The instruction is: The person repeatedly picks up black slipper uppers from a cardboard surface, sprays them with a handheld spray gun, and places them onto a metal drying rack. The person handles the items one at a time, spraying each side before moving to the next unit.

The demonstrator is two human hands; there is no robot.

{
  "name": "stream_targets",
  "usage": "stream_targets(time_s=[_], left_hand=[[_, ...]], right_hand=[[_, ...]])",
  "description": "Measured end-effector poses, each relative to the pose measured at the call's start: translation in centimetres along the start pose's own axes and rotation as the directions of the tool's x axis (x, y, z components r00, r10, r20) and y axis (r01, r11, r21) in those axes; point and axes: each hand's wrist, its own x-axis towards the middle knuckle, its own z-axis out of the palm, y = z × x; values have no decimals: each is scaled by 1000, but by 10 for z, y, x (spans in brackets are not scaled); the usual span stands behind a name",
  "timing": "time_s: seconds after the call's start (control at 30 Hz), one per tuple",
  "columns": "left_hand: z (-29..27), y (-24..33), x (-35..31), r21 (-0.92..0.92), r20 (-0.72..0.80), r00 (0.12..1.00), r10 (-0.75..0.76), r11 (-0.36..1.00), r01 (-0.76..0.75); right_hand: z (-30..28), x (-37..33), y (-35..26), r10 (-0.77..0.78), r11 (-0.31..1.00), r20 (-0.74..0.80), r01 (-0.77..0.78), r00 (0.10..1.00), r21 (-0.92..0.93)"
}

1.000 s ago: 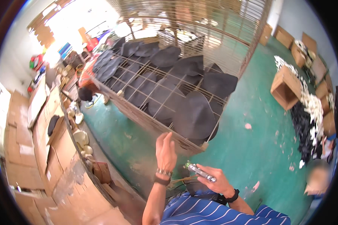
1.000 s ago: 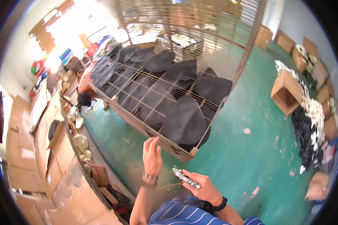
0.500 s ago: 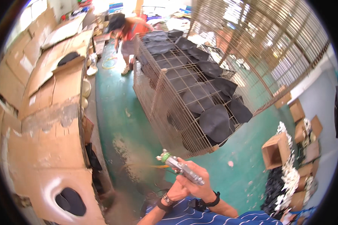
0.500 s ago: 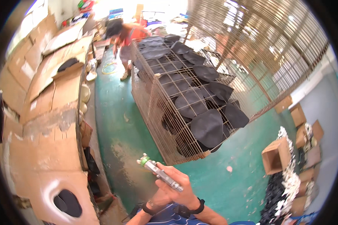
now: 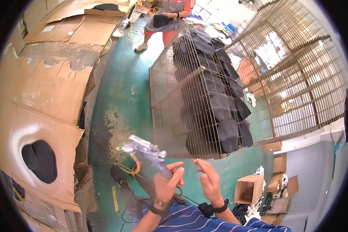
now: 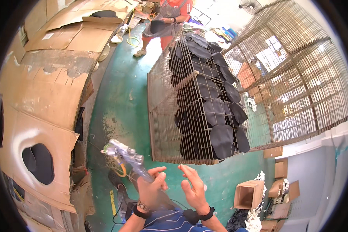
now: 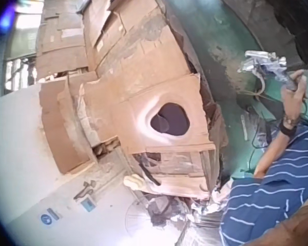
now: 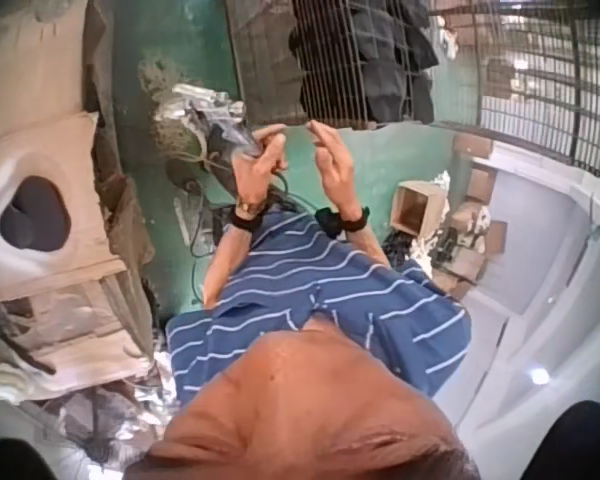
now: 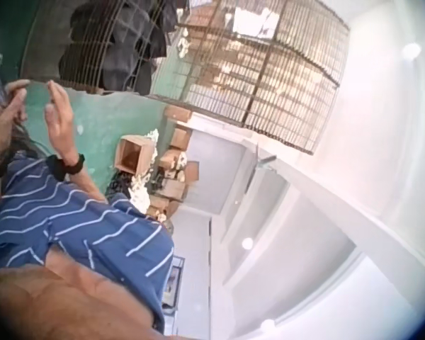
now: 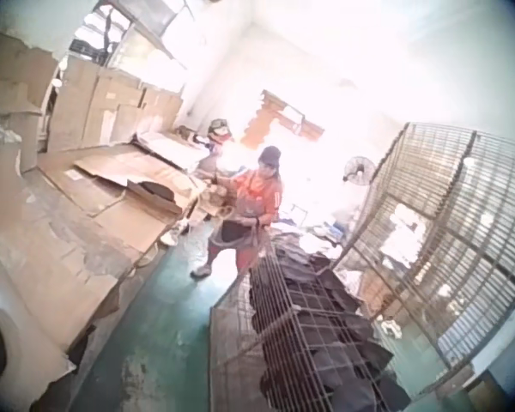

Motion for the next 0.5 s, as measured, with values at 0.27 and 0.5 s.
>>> stream_targets(time_s=[0.27,0.5], left_hand=[[4,-23,-5,-165,-112,963,246,951,-262],[60,-55,10,10,-181,933,311,949,-315]], right_hand=[[-5,-39,76,149,981,104,-133,983,-142],[-102,-62,187,195,973,-208,-215,958,-78]])
